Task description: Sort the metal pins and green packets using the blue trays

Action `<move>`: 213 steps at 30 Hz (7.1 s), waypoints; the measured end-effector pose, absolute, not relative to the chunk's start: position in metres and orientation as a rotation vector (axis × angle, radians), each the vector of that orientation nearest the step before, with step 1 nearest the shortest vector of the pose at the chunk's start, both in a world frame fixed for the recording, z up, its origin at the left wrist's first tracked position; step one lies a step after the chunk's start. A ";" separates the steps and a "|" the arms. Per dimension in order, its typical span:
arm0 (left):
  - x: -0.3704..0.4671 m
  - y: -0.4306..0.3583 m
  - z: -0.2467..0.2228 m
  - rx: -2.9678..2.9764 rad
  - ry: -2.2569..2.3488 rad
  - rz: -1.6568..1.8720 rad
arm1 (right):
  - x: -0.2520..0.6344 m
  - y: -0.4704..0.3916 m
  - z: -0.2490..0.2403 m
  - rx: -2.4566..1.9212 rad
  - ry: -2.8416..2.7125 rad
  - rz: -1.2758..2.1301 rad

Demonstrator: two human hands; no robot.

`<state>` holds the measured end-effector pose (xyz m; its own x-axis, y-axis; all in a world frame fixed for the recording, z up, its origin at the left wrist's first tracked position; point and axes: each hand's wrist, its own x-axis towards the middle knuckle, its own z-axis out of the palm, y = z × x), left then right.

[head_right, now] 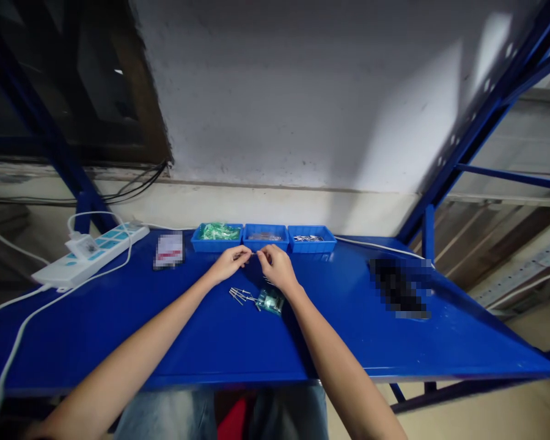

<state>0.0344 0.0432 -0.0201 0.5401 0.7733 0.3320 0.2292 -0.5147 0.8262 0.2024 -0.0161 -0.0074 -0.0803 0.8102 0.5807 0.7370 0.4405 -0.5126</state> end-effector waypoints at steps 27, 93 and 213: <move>0.029 0.038 -0.029 1.911 0.793 0.884 | 0.200 -0.031 -0.009 -1.317 -1.954 0.144; 0.037 0.025 -0.024 1.925 0.989 0.945 | 0.192 -0.040 -0.009 -1.373 -2.059 -0.107; 0.035 0.016 -0.021 2.087 0.967 1.103 | 0.195 -0.035 -0.010 -1.315 -1.894 0.113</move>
<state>0.0352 0.0159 -0.0206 0.3948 0.8086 0.4362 0.3270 -0.5674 0.7558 0.1955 -0.0352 -0.0097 -0.1295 0.8182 0.5602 0.7455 0.4528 -0.4891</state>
